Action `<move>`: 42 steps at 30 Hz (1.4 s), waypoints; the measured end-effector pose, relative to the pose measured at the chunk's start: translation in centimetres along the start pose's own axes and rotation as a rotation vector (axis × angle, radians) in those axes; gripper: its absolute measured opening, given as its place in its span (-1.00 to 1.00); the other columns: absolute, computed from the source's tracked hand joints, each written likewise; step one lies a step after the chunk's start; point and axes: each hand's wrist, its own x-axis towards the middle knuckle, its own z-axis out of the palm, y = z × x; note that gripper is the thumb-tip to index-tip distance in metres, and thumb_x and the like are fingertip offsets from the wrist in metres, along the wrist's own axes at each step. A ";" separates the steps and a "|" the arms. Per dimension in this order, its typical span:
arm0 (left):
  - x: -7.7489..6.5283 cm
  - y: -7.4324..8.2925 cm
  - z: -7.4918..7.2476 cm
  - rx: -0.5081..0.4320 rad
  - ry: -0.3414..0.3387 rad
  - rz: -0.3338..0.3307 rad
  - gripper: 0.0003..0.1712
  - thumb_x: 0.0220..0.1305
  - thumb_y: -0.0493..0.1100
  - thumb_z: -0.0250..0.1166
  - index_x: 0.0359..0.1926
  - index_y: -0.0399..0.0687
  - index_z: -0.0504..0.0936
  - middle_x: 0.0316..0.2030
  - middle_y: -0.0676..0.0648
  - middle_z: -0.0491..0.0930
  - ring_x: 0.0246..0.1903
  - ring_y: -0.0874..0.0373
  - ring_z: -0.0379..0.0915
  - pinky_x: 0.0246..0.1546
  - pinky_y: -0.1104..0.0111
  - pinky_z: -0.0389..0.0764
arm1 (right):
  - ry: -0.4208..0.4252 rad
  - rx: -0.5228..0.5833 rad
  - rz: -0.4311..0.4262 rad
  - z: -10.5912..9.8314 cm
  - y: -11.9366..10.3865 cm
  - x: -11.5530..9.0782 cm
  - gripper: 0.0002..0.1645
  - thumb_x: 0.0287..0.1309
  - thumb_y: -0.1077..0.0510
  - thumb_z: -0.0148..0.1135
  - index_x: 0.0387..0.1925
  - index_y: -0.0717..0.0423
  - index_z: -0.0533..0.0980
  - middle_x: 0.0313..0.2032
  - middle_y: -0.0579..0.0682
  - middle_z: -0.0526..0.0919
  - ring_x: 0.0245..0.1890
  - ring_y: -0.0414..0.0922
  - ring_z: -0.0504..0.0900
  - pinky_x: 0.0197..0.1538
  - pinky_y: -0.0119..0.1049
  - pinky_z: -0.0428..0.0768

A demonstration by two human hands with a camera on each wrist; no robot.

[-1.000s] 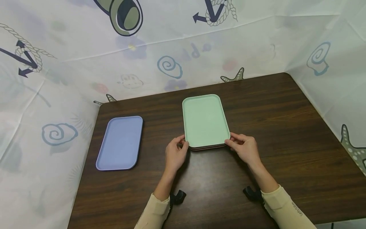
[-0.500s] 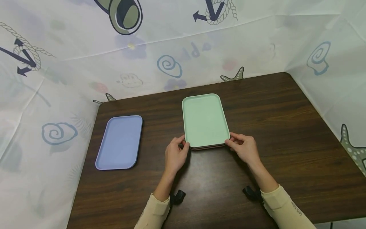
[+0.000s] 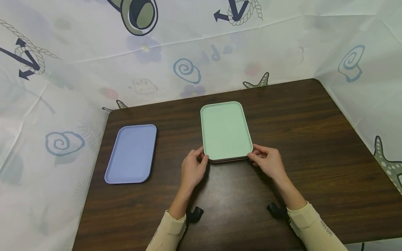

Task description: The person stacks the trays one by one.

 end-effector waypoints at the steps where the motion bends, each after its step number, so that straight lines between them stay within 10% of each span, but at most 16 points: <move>1: 0.0 0.0 -0.1 -0.004 -0.008 -0.001 -0.55 0.28 -0.10 0.29 0.16 -0.13 0.63 -0.37 0.11 0.51 -0.65 0.24 0.28 -0.55 0.34 0.32 | -0.007 -0.004 0.004 0.0 0.0 0.0 -0.41 0.15 0.25 0.39 0.17 0.45 0.46 -0.32 0.20 0.66 -0.43 -0.08 0.70 -0.33 -0.23 0.67; 14: -0.1 -0.7 -1.4 -0.070 -0.183 -0.012 -0.43 0.27 -0.07 0.34 0.27 -0.13 0.52 -0.24 0.01 0.58 -0.62 0.23 0.36 -0.51 0.35 0.41 | -0.196 -0.076 0.048 -1.4 -0.7 0.4 -0.27 0.28 0.14 0.29 0.34 0.42 0.28 -0.19 0.29 0.66 -0.22 0.08 0.72 -0.26 -0.23 0.67; 31: -2.2 -0.9 -3.8 -0.069 -0.261 0.032 -0.43 0.32 -0.05 0.31 0.32 -0.02 0.48 -0.14 0.00 0.55 -0.61 0.18 0.33 -0.54 0.34 0.39 | -0.146 0.015 -0.017 -0.8 -2.2 -0.2 -0.39 0.26 0.10 0.31 0.25 0.33 0.43 -0.34 0.33 0.60 -0.62 -0.15 0.57 -0.43 -0.23 0.65; 42: -4.8 -3.6 -7.6 -0.097 -0.202 -0.056 -0.50 0.36 -0.03 0.28 0.27 -0.05 0.52 -0.11 0.00 0.56 -0.69 0.21 0.23 -0.66 0.38 0.35 | -0.491 0.117 -0.070 4.5 -4.3 -1.6 -0.54 0.29 0.17 0.26 0.12 0.40 0.52 -0.38 0.22 0.65 -0.53 -0.05 0.65 -0.41 -0.16 0.66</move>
